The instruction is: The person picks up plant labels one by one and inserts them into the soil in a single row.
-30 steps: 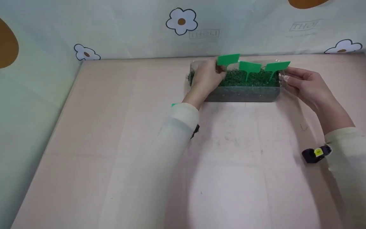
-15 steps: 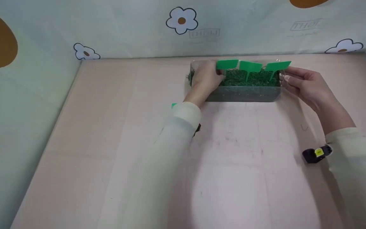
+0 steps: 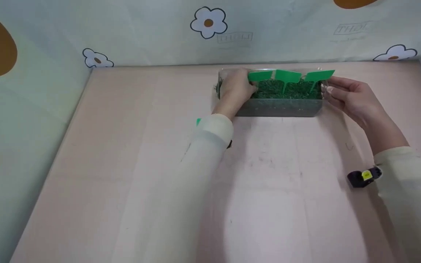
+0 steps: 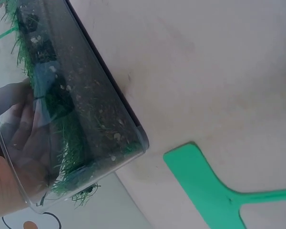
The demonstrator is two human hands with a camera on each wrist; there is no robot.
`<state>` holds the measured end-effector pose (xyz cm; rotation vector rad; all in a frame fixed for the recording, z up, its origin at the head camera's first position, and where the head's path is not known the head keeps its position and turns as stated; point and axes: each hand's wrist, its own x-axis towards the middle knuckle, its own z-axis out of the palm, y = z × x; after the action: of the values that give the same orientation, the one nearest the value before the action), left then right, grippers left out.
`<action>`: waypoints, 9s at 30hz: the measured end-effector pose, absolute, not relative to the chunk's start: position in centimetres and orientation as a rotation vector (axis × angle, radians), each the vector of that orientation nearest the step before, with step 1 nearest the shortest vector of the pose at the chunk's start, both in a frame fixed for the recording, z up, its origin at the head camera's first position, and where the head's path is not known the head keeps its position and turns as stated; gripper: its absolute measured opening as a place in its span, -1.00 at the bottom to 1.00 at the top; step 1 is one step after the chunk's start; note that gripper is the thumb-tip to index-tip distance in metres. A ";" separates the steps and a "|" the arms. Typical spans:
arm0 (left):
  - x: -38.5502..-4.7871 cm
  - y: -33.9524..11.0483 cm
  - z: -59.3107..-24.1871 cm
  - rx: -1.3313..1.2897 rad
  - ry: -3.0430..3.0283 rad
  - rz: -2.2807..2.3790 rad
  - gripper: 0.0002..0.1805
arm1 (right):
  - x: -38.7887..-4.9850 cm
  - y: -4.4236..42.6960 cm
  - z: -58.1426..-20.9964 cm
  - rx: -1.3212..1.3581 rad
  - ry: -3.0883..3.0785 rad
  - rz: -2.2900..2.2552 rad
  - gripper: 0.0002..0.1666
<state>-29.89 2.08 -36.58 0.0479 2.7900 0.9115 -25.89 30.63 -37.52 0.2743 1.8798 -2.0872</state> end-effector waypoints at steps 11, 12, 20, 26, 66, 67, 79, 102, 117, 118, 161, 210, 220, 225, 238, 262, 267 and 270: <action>-29.9 2.3 -36.8 0.030 2.769 0.932 -0.82 | -25.7 30.8 -37.9 0.285 1.900 -2.076 -0.22; -29.8 2.2 -36.8 0.034 2.771 0.924 -0.87 | -25.7 30.7 -37.9 0.288 1.898 -2.072 -0.22; -29.7 1.6 -36.3 0.074 2.747 0.884 -0.91 | -25.7 30.5 -37.8 0.325 1.879 -2.065 -0.19; -29.7 1.0 -35.7 0.101 2.721 0.979 -0.84 | -25.8 30.5 -37.6 0.316 1.882 -2.083 -0.19; -27.1 -4.7 -32.1 0.186 2.582 1.494 -0.66 | -25.9 30.3 -37.3 0.328 1.882 -2.067 -0.22; -27.1 -4.8 -32.0 0.193 2.581 1.495 -0.66 | -25.9 30.4 -37.3 0.328 1.883 -2.069 -0.22; -25.9 -6.4 -31.5 0.242 2.588 1.471 -0.66 | -25.8 30.6 -37.4 0.302 1.885 -2.080 -0.22; -23.3 -9.9 -34.0 0.138 2.580 1.118 -0.62 | -25.9 30.4 -37.5 0.309 1.943 -2.023 -0.26; -21.9 -9.5 -35.5 0.129 2.601 0.583 -0.77 | -25.8 30.6 -37.5 0.325 1.903 -2.072 -0.25; -21.8 -9.3 -35.6 0.132 2.613 0.555 -0.82 | -25.8 30.6 -37.5 0.319 1.902 -2.071 -0.25; -19.2 -6.9 -38.5 0.067 2.860 0.053 -0.72 | -25.9 30.6 -37.6 0.297 1.927 -2.044 -0.24; -19.5 -11.2 -36.3 0.142 2.559 0.926 -0.88 | -25.8 30.4 -37.4 0.313 1.955 -1.998 -0.24; -20.1 -10.4 -35.4 0.255 2.579 1.116 -0.88 | -25.9 30.4 -37.5 0.290 1.949 -2.010 -0.22; -20.4 -9.9 -34.9 0.318 2.603 1.152 -0.83 | -25.9 30.4 -37.5 0.289 1.957 -2.001 -0.24; -21.4 -8.6 -33.7 0.298 2.653 1.353 -0.84 | -25.8 30.4 -37.4 0.313 1.955 -2.004 -0.27; -24.7 -6.5 -34.1 0.190 2.705 1.564 -0.83 | -25.8 30.4 -37.4 0.308 1.936 -2.027 -0.25; -25.5 -5.9 -34.6 0.198 2.691 1.620 -0.85 | -25.8 30.4 -37.4 0.321 1.936 -2.025 -0.25; -25.9 -5.6 -35.1 0.200 2.715 1.615 -0.87 | -25.8 30.4 -37.4 0.304 1.945 -2.009 -0.25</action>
<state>-25.91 -5.57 -35.10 0.2004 2.7152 1.6152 -25.84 30.42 -37.42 0.3038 1.9453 -2.0095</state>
